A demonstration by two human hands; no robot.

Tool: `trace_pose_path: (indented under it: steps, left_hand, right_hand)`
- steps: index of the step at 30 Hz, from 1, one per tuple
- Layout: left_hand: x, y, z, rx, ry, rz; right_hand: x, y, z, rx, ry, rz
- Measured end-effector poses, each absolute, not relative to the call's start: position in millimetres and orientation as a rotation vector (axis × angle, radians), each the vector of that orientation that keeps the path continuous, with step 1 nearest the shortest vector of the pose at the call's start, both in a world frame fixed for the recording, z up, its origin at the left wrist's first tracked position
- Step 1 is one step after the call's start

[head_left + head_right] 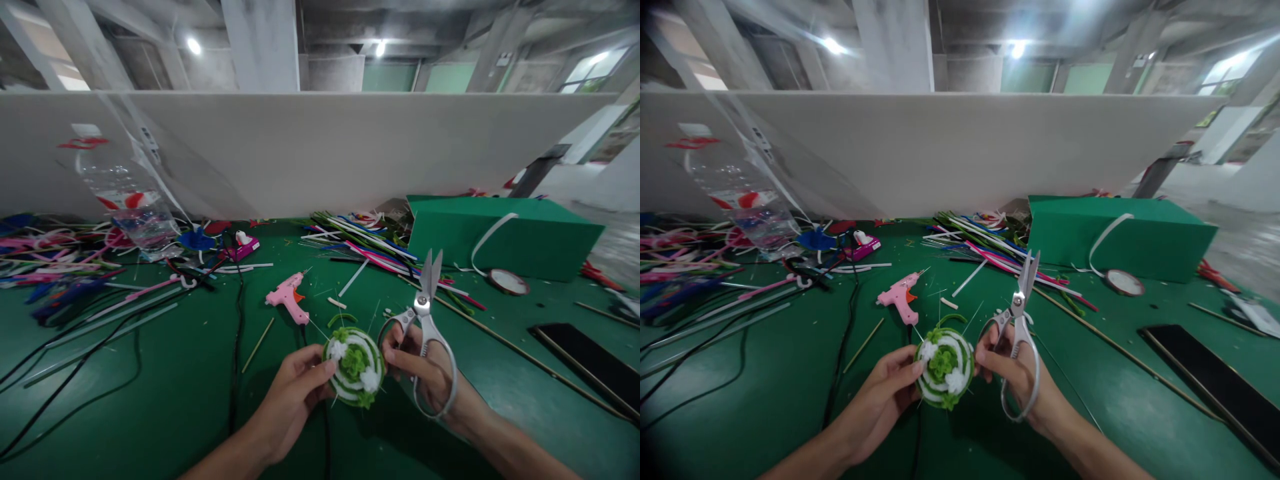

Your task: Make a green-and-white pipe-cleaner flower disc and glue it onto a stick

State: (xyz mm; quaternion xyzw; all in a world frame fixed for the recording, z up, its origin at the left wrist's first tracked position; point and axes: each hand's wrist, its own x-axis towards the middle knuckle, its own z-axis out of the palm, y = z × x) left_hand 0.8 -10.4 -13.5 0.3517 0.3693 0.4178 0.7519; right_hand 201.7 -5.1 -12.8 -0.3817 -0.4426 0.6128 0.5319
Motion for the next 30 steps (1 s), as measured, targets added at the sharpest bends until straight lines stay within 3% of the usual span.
trace_pose_path:
  steps: [10,30]
  left_hand:
    - [3.5,-12.5,-10.3,0.821,0.8,0.88]
    - [3.4,-11.6,-6.7,0.896,0.845,0.895]
  right_hand:
    - [204.1,-8.9,-18.4,-0.911,-1.118,1.546]
    - [204.9,-5.5,-20.8,-0.982,-1.109,1.39]
